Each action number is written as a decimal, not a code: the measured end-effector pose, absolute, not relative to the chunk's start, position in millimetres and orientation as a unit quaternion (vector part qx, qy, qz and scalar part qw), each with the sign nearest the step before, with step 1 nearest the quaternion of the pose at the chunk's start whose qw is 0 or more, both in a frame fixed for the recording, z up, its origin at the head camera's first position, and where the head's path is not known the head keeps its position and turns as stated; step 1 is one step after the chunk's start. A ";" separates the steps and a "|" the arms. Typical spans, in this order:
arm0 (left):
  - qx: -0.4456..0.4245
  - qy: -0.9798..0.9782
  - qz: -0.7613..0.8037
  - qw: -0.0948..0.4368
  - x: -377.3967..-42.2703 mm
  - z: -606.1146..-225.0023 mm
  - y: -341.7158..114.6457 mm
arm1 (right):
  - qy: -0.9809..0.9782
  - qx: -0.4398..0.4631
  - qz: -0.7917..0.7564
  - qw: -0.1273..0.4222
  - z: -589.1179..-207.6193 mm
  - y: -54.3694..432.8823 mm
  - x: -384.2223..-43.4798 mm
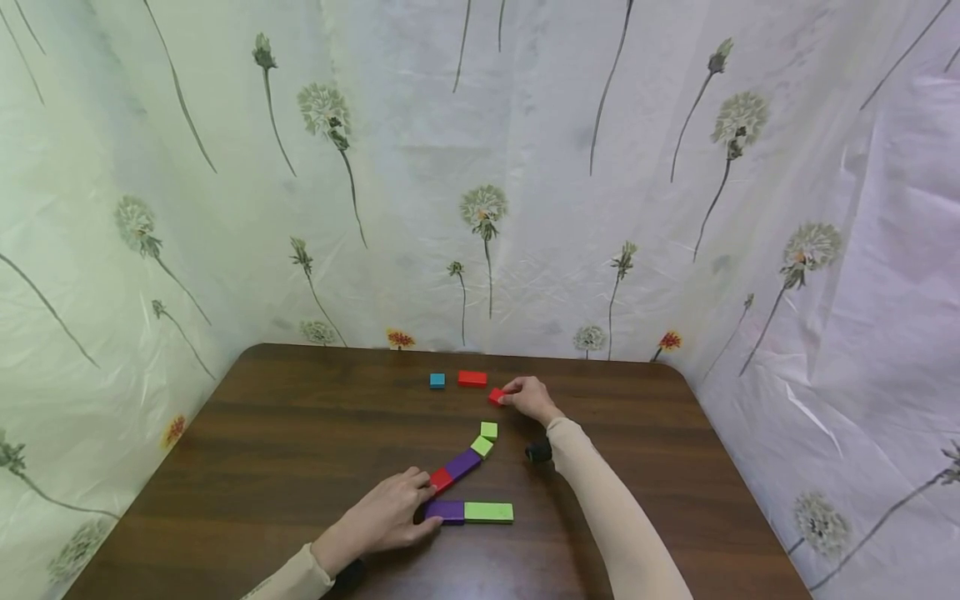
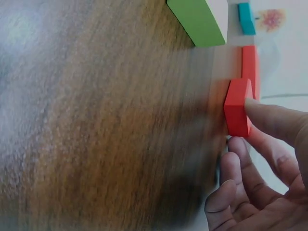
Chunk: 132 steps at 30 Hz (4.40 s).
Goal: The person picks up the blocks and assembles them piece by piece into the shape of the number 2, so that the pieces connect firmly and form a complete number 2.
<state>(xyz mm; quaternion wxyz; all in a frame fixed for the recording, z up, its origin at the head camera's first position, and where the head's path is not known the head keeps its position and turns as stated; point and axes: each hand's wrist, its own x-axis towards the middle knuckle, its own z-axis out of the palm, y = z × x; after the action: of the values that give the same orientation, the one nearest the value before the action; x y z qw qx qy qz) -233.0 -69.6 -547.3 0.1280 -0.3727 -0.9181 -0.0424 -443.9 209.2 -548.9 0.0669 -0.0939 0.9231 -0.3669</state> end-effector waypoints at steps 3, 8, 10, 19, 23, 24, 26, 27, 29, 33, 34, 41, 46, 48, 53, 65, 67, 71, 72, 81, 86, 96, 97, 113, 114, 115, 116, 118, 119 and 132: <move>-0.371 -0.919 -0.044 0.125 -233.2 -547.0 -69.6 | 0.923 -0.098 -0.365 0.064 -549.0 207.3 -444.4; -0.371 -0.919 -0.045 0.126 -234.0 -547.3 -69.5 | 0.923 -0.092 -0.369 0.063 -550.0 205.6 -444.7; -0.373 -0.918 -0.045 0.128 -233.8 -547.8 -69.6 | 0.921 -0.093 -0.373 0.065 -549.8 205.3 -443.2; -0.373 -0.918 -0.043 0.123 -234.0 -549.6 -69.5 | 0.919 -0.116 -0.371 0.062 -549.4 201.9 -439.4; -0.375 -0.918 -0.043 0.124 -233.5 -549.4 -69.3 | 0.924 -0.101 -0.362 0.066 -551.7 199.3 -440.4; -0.376 -0.917 -0.042 0.125 -233.4 -549.3 -69.3 | 0.925 -0.102 -0.360 0.066 -552.3 199.0 -440.8; -0.376 -0.917 -0.041 0.127 -233.5 -548.9 -69.4 | 0.926 -0.102 -0.358 0.065 -552.1 198.2 -441.0; -0.375 -0.917 -0.040 0.127 -233.6 -548.8 -69.4 | 0.926 -0.102 -0.358 0.065 -551.8 197.9 -441.1; -0.375 -0.918 -0.038 0.127 -233.6 -548.4 -69.4 | 0.923 -0.108 -0.364 0.067 -550.8 197.7 -440.6; -0.371 -0.920 -0.037 0.121 -234.0 -548.0 -69.5 | 0.919 -0.131 -0.366 0.065 -547.7 197.7 -438.9; -0.371 -0.920 -0.036 0.120 -234.1 -548.0 -69.5 | 0.918 -0.136 -0.366 0.064 -547.2 197.8 -438.7; -0.373 -0.919 -0.033 0.124 -233.3 -547.0 -69.5 | 0.921 -0.121 -0.362 0.072 -548.4 194.0 -438.9; -0.371 -0.920 -0.035 0.123 -233.2 -547.0 -69.8 | 0.923 -0.122 -0.356 0.083 -547.5 191.3 -436.4; -0.371 -0.920 -0.035 0.122 -232.9 -547.0 -69.7 | 0.922 -0.130 -0.354 0.085 -547.1 191.1 -435.0; -0.370 -0.921 -0.033 0.118 -232.9 -546.9 -69.7 | 0.922 -0.141 -0.350 0.089 -547.9 189.0 -433.3; -0.369 -0.922 -0.036 0.112 -233.4 -547.8 -69.0 | 0.920 -0.149 -0.348 0.103 -548.6 187.8 -432.1; -0.368 -0.922 -0.038 0.111 -233.3 -547.8 -68.9 | 0.918 -0.151 -0.350 0.108 -549.1 188.4 -431.8; -0.367 -0.922 -0.040 0.114 -233.3 -548.0 -68.8 | 0.918 -0.150 -0.350 0.111 -550.0 188.9 -432.4; -0.367 -0.922 -0.040 0.114 -233.3 -547.9 -68.7 | 0.918 -0.151 -0.349 0.111 -550.2 189.2 -432.6; -0.368 -0.922 -0.040 0.116 -232.7 -546.9 -68.6 | 0.917 -0.150 -0.351 0.116 -549.3 189.3 -432.1; -0.369 -0.922 -0.038 0.116 -233.0 -547.1 -68.4 | 0.917 -0.140 -0.355 0.121 -549.0 188.5 -430.7; -0.367 -0.924 -0.040 0.104 -232.9 -546.1 -69.0 | 0.914 -0.151 -0.357 0.119 -545.0 188.9 -426.1; -0.366 -0.924 -0.040 0.104 -233.0 -546.0 -69.0 | 0.914 -0.152 -0.357 0.119 -544.6 188.8 -425.8; -0.367 -0.923 -0.045 0.109 -232.3 -546.2 -68.8 | 0.915 -0.148 -0.358 0.115 -541.9 188.7 -422.0; -0.367 -0.923 -0.046 0.108 -232.5 -546.1 -68.8 | 0.915 -0.148 -0.358 0.114 -541.4 188.8 -421.8; -0.366 -0.923 -0.046 0.108 -232.6 -546.2 -68.8 | 0.915 -0.149 -0.358 0.114 -541.1 188.8 -421.7; -0.366 -0.923 -0.047 0.107 -232.7 -546.2 -68.8 | 0.915 -0.149 -0.357 0.114 -540.9 188.8 -421.5; -0.364 -0.924 -0.047 0.105 -232.9 -546.3 -68.6 | 0.914 -0.149 -0.359 0.116 -541.2 189.4 -421.3; -0.364 -0.924 -0.046 0.104 -233.0 -546.3 -68.5 | 0.913 -0.149 -0.360 0.117 -541.0 189.6 -421.2; -0.368 -0.922 -0.043 0.112 -232.4 -545.7 -68.4 | 0.917 -0.136 -0.356 0.117 -542.3 192.4 -422.4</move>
<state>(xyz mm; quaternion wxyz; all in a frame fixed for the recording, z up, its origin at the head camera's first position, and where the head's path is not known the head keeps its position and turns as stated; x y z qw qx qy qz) -232.4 -68.4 -545.7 0.1120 -0.3682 -0.9220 -0.0433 -422.4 192.4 -542.3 0.1168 -0.1361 0.9173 -0.3556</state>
